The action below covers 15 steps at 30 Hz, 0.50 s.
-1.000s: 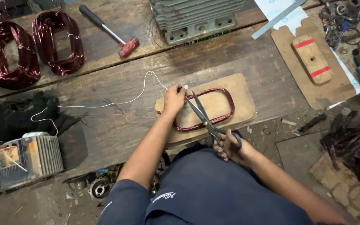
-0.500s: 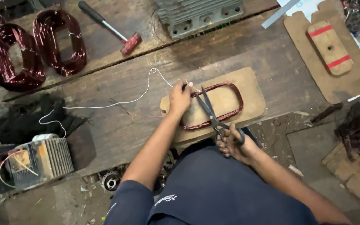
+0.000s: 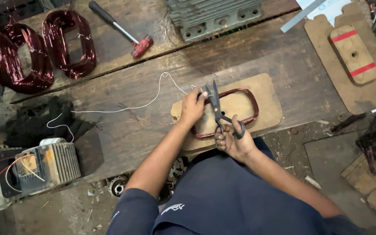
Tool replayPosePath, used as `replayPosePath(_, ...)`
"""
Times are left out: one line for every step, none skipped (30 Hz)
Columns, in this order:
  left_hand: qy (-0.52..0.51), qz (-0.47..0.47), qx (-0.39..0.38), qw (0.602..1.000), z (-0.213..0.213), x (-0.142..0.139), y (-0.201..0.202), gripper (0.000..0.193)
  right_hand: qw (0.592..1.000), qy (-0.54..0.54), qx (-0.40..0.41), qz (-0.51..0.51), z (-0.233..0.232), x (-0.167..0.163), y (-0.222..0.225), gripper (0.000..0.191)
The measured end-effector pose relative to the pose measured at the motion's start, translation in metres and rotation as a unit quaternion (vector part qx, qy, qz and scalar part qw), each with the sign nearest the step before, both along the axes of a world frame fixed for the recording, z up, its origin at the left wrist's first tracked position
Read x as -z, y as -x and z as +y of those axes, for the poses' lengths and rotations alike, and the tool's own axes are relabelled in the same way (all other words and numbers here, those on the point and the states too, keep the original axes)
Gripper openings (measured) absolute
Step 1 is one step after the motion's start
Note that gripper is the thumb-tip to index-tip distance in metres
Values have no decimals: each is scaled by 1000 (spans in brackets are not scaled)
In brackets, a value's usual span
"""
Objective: The person places a rectangular copper wire coil on a wooden form and ties it securely using a length of white string, wrapping and knotting the string around the coil by hand. They then lift the tied coil off the form, set it aside, stack the wooden form boards, and carry them across the workshop.
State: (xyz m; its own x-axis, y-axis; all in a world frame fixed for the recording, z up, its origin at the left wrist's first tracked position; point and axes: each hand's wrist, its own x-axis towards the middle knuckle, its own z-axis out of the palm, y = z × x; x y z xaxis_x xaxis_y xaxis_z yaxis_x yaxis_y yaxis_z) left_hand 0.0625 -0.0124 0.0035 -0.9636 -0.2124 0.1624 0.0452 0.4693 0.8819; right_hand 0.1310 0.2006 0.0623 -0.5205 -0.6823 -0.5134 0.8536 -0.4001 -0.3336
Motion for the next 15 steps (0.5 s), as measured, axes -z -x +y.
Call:
replayPosePath(2, -3, 2, 1000, 0, -1, 0, 20, 1000, -5, 5, -2, -1, 3, 2, 72)
replayPosePath(5, -6, 3, 1000, 1, -2, 0, 20, 1000, -9, 9, -4, -3, 6, 4, 72)
replayPosePath(9, 2, 2, 1000, 1, -4, 0, 20, 1000, -13, 13, -6, -4, 8, 5, 72)
replayPosePath(13, 10, 1, 1000, 2, -6, -1, 19, 1000, -21, 17, -4, -4, 10, 5, 71)
replayPosePath(17, 20, 0, 1000, 2, -8, 0, 19, 999, -29, 21, -1, -4, 11, 5, 71)
replayPosePath(16, 23, 2, 1000, 3, -10, 0, 19, 999, -37, 25, 2, -4, 11, 5, 70)
replayPosePath(14, 25, 4, 1000, 4, -12, 0, 19, 999, -28, 22, 6, -3, 11, 5, 69)
replayPosePath(13, 28, 6, 1000, 4, -14, 1, 18, 1000, -19, 20, 10, -2, 10, 6, 69)
replayPosePath(10, 30, 9, 999, 5, -15, 0, 18, 1000, -10, 17, 14, -1, 8, 6, 68)
replayPosePath(8, 31, 12, 999, 6, -16, 0, 18, 1000, -6, 19, 19, 0, 6, 6, 69)
replayPosePath(5, 33, 16, 999, 7, -17, 0, 18, 999, -2, 22, 23, 1, 3, 6, 70)
replayPosePath(8, 38, 15, 999, 8, -18, 0, 18, 999, 1, 23, 27, 1, 1, 6, 70)
replayPosePath(12, 43, 13, 999, 9, -18, 0, 18, 1000, 2, 20, 14, 0, -1, 6, 71)
replayPosePath(16, 48, 11, 999, 10, -19, 0, 19, 1000, 4, 17, 2, -1, -2, 5, 73)
replayPosePath(18, 43, 10, 999, 11, -19, 0, 19, 1000, 5, 15, -10, -3, -3, 5, 74)
